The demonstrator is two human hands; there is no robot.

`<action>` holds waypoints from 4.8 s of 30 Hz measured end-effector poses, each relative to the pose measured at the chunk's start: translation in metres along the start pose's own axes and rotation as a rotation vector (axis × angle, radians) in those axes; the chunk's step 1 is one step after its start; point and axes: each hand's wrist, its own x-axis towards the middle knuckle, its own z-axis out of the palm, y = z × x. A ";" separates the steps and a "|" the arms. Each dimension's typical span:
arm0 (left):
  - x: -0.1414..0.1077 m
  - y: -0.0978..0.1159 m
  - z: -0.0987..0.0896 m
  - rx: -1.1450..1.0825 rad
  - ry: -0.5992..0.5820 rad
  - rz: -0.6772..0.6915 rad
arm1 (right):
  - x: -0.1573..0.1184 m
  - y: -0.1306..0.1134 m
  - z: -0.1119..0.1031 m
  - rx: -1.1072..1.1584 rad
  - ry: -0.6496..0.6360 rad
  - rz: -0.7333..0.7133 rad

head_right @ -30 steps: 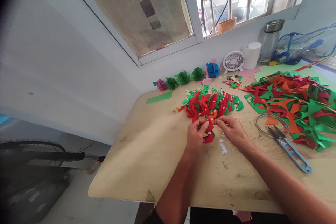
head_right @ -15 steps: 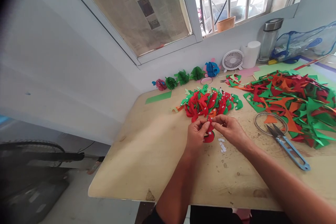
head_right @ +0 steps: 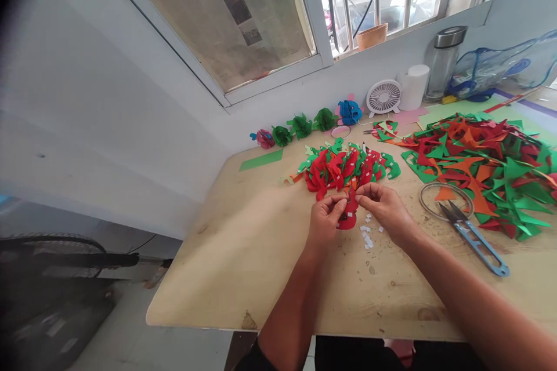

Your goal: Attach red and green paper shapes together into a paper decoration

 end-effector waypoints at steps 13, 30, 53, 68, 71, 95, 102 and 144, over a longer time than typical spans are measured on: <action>-0.003 -0.006 -0.001 0.078 -0.055 0.057 | -0.001 -0.001 0.000 0.134 0.019 0.092; -0.001 0.001 -0.001 0.075 0.077 0.081 | -0.001 -0.001 -0.002 0.009 -0.029 0.064; 0.002 -0.005 -0.002 -0.025 -0.013 -0.049 | -0.001 -0.001 -0.003 -0.068 -0.042 0.022; -0.003 -0.004 -0.001 0.255 0.188 0.191 | -0.003 0.005 0.000 -0.317 -0.161 -0.137; -0.004 -0.005 -0.001 0.265 0.161 0.195 | -0.001 0.009 0.001 -0.326 -0.183 -0.116; -0.003 -0.005 0.000 0.185 0.085 0.166 | -0.001 0.009 0.003 -0.302 -0.097 -0.056; -0.003 -0.007 0.000 0.202 0.092 0.174 | -0.004 -0.001 0.004 -0.234 -0.116 -0.009; -0.005 -0.003 0.002 0.298 0.091 0.286 | -0.004 0.000 0.005 -0.052 -0.116 0.020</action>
